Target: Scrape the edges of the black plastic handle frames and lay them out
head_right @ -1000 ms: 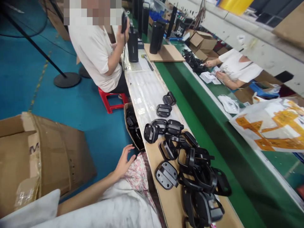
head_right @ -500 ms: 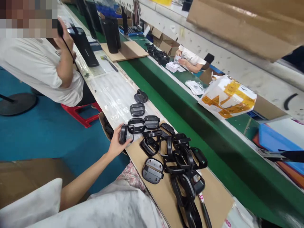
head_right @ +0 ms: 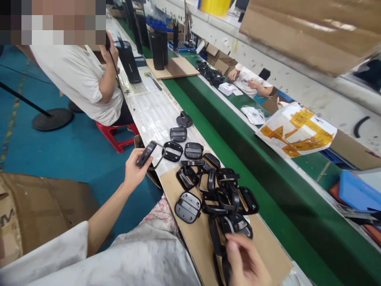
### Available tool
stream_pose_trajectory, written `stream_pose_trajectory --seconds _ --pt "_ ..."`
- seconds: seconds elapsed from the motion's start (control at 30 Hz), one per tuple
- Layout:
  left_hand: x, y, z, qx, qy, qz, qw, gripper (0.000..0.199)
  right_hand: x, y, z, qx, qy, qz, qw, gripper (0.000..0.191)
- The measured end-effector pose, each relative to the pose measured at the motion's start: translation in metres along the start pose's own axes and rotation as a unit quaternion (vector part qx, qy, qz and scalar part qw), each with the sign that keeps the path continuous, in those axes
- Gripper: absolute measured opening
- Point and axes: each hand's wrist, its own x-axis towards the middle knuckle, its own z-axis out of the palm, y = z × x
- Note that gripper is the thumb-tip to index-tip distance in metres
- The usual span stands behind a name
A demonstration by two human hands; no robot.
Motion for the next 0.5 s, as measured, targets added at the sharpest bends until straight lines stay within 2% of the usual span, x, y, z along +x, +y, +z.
stream_pose_trajectory --seconds 0.07,0.17,0.23,0.33,0.4,0.5 --pt "-0.004 0.036 -0.003 -0.009 -0.007 0.135 0.991 0.013 0.005 -0.014 0.028 0.055 -0.135 -0.025 0.989 0.038" --pt "-0.009 0.085 -0.002 -0.066 -0.052 0.252 0.964 0.015 0.008 -0.038 0.068 0.166 -0.257 -0.008 0.952 0.038" --pt "-0.013 0.109 0.003 -0.094 -0.082 0.295 0.947 0.017 0.009 -0.051 0.085 0.237 -0.285 0.011 0.929 0.044" --pt "-0.027 0.131 0.013 -0.132 -0.115 0.325 0.929 0.018 0.007 -0.059 0.092 0.308 -0.305 0.035 0.901 0.042" --pt "-0.043 0.136 0.018 -0.157 -0.148 0.314 0.925 0.025 0.005 -0.052 0.088 0.334 -0.299 0.051 0.892 0.034" --pt "-0.067 0.123 0.018 -0.184 -0.215 0.286 0.915 0.056 0.0 -0.026 0.073 0.343 -0.278 0.081 0.894 0.033"
